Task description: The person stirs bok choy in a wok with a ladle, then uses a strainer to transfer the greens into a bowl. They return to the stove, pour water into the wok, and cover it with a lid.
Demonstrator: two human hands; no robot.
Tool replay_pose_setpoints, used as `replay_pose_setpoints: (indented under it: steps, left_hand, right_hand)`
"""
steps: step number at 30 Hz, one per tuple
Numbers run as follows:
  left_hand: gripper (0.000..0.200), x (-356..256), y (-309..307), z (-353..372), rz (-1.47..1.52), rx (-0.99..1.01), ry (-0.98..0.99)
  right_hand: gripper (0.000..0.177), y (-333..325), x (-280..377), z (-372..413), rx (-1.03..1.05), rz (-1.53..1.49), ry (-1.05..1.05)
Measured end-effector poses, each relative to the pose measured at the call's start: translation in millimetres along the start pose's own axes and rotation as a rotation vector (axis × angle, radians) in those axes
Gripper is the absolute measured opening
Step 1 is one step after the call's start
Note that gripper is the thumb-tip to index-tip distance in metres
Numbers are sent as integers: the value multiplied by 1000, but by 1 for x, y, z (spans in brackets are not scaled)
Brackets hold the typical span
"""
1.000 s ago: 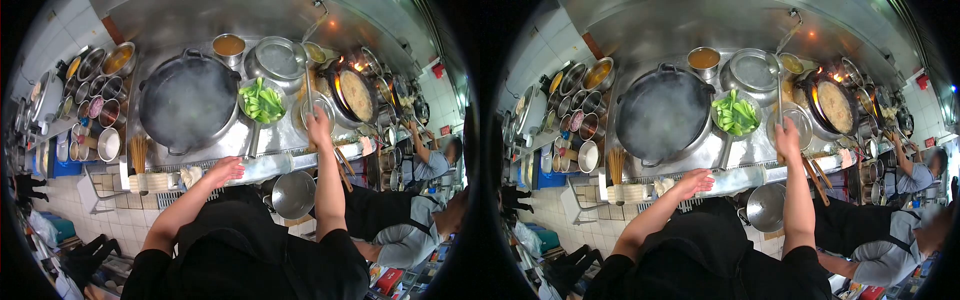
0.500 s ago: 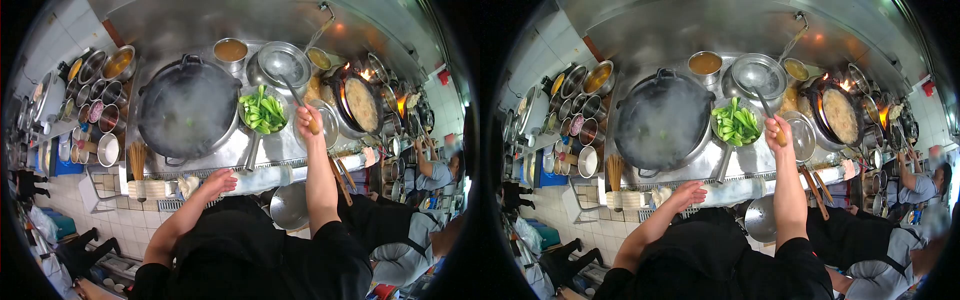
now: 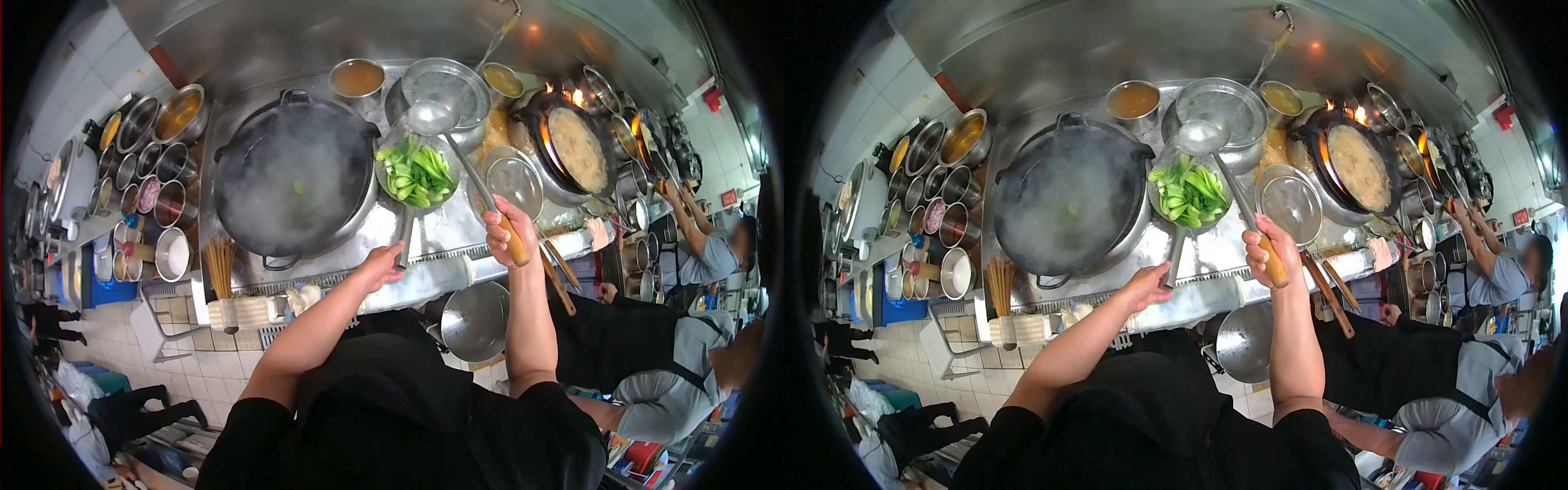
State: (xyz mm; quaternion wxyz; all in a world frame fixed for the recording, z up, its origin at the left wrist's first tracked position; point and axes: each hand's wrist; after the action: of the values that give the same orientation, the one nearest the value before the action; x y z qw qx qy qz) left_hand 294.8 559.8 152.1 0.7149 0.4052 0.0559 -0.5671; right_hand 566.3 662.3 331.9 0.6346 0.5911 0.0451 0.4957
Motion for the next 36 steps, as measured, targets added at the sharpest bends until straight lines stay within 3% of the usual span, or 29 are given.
replay_pose_setpoints:
  steps: [6,10,12,14,16,17,20,26,28,34,36]
  left_hand:
    - [43,-14,18,-13,245,1,-37]
    - [27,-15,18,-25,261,45,-51]
    - [21,-17,27,-24,258,34,-48]
    - [15,-18,36,-22,188,67,-38]
    - [13,-19,37,-17,190,31,-49]
    - [14,-16,36,-13,171,50,-69]
    - [17,-6,32,9,109,42,-59]
    - [25,-1,19,54,86,128,-35]
    - [28,-1,18,62,99,143,-31]
    - [26,-4,22,78,57,181,62]
    - [27,-7,19,76,44,163,62]
  right_hand:
    - [25,4,-15,45,-9,-11,-52]
    - [28,23,-15,81,-178,184,-24]
    - [29,37,-18,93,-324,526,2]
    - [33,47,-25,99,-402,590,24]
    - [39,44,-35,102,-499,971,22]
    - [45,41,-37,106,-494,1020,12]
    - [42,32,-50,113,-505,1129,-33]
    - [51,14,-72,113,-361,853,-172]
    - [52,24,-81,105,-263,544,-282]
    - [47,8,-100,62,-291,466,-116]
    - [45,11,-99,47,-443,599,-28]
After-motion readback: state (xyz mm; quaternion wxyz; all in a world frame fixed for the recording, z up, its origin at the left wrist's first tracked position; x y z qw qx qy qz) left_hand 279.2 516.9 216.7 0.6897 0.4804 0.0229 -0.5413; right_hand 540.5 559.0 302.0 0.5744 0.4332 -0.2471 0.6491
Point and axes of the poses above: each hand's wrist, its own z-axis away from the middle knuckle, its own y-axis out of the palm, x = y × z, and after that the axes turned 8 degrees about x, right-handed
